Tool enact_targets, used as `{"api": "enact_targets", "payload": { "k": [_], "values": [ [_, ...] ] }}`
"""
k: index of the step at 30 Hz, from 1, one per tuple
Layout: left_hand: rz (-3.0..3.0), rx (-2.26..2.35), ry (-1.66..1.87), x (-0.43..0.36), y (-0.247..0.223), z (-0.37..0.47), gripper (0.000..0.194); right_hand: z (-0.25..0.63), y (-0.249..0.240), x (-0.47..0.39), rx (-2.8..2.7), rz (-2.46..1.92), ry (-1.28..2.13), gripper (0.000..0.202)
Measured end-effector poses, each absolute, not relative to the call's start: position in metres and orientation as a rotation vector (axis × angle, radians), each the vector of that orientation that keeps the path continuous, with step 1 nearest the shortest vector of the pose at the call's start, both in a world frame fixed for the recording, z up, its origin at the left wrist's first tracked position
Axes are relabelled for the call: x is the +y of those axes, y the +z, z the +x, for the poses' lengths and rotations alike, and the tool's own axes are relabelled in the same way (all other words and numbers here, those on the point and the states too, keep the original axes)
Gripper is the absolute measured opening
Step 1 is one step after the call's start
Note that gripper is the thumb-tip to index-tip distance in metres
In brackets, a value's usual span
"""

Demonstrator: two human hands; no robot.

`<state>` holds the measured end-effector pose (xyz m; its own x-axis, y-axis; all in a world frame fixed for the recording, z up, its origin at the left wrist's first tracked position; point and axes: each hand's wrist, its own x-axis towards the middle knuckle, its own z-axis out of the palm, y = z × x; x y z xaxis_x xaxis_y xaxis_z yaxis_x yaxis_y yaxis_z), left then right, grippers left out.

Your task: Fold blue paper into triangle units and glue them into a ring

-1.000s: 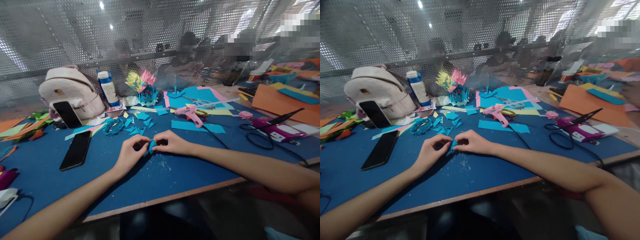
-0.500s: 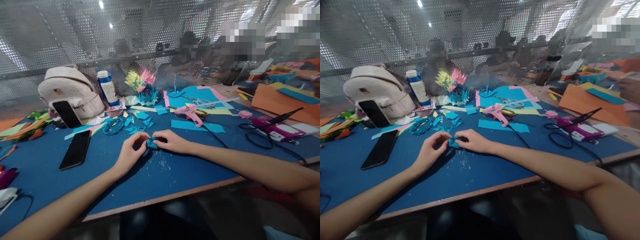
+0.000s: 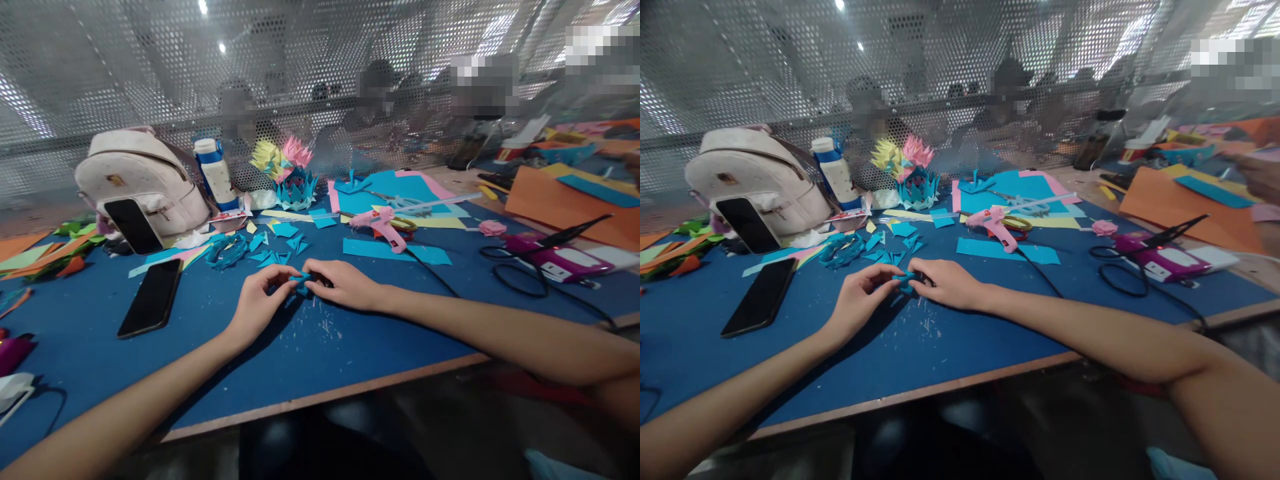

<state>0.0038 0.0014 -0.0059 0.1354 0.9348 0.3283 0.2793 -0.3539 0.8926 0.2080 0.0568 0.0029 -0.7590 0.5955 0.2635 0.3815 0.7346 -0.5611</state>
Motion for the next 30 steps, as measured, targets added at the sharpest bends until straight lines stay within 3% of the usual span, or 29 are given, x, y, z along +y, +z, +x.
{"api": "enact_targets", "payload": {
  "k": [30],
  "values": [
    [1.683,1.126,1.002,0.005,-0.012,0.002,0.025,0.208,0.001,0.053,-2.579,-0.768,0.297,0.015]
  ]
}}
